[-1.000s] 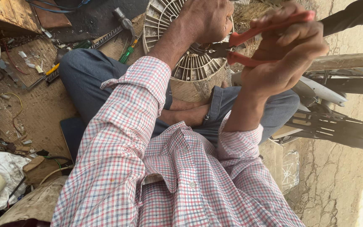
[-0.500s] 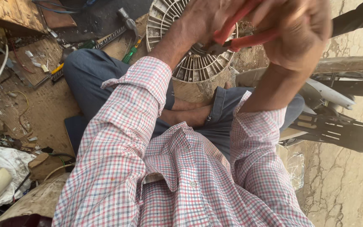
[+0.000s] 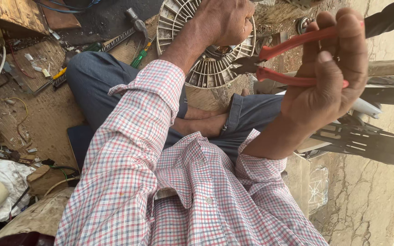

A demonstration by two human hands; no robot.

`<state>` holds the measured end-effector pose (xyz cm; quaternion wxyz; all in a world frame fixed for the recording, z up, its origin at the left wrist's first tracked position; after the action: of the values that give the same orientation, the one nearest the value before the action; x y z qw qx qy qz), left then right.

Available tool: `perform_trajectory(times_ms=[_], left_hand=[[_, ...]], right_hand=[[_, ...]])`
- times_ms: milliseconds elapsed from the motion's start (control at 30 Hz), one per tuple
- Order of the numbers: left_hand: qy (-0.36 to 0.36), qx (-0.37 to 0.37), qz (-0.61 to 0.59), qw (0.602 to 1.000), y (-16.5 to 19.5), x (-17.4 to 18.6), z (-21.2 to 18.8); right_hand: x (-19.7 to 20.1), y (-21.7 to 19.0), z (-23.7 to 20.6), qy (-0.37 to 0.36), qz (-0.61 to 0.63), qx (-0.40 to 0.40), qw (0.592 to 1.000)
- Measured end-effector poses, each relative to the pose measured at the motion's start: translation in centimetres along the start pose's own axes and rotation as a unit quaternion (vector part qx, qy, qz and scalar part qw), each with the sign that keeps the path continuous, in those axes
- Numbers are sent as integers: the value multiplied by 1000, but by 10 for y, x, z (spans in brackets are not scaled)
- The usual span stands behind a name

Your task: The person sits on the ground and uses red-handled pliers to loosen and remove parts from an electric fan motor assembly, working on the fan guard and motor housing in his lap. He repositions the fan, works the pliers on fasteners, and finally handles the exposed motor with copper windings and wires by hand.

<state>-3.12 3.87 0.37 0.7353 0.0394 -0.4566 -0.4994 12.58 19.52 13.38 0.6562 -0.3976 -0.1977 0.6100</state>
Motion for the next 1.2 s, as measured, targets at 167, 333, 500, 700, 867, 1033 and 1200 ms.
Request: perform_trajectory(times_ms=[167, 333, 500, 700, 867, 1033, 1200], left_hand=[[-7, -4, 9, 1000, 3, 4, 4], [-9, 7, 0, 1000, 1, 4, 4], [-28, 11, -2, 1000, -4, 1, 2], [20, 42, -6, 999, 3, -3, -3], [9, 136, 39, 990, 11, -3, -5], [49, 157, 68, 984, 14, -6, -6], [86, 150, 91, 981, 12, -12, -7]], right_hand=[[-18, 25, -27, -17, -132, 45, 990], [-20, 70, -58, -9, -148, 25, 989], [-2, 65, -44, 62, -76, -33, 995], [-14, 29, -34, 56, -37, -2, 998], [-26, 30, -34, 76, -62, 11, 995], [-25, 37, -28, 93, -73, 30, 993], [-24, 37, -21, 99, -127, 35, 986]])
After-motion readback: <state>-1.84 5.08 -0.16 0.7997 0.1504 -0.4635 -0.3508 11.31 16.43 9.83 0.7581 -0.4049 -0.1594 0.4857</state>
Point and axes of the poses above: each hand's wrist, its own z-axis towards the middle knuckle, its own x-axis out of the back of the hand, y = z × x, the point moved 1 cm from there along z, towards the middle knuckle, and after that the axes turned 9 degrees about x, right-handed, at the moved point
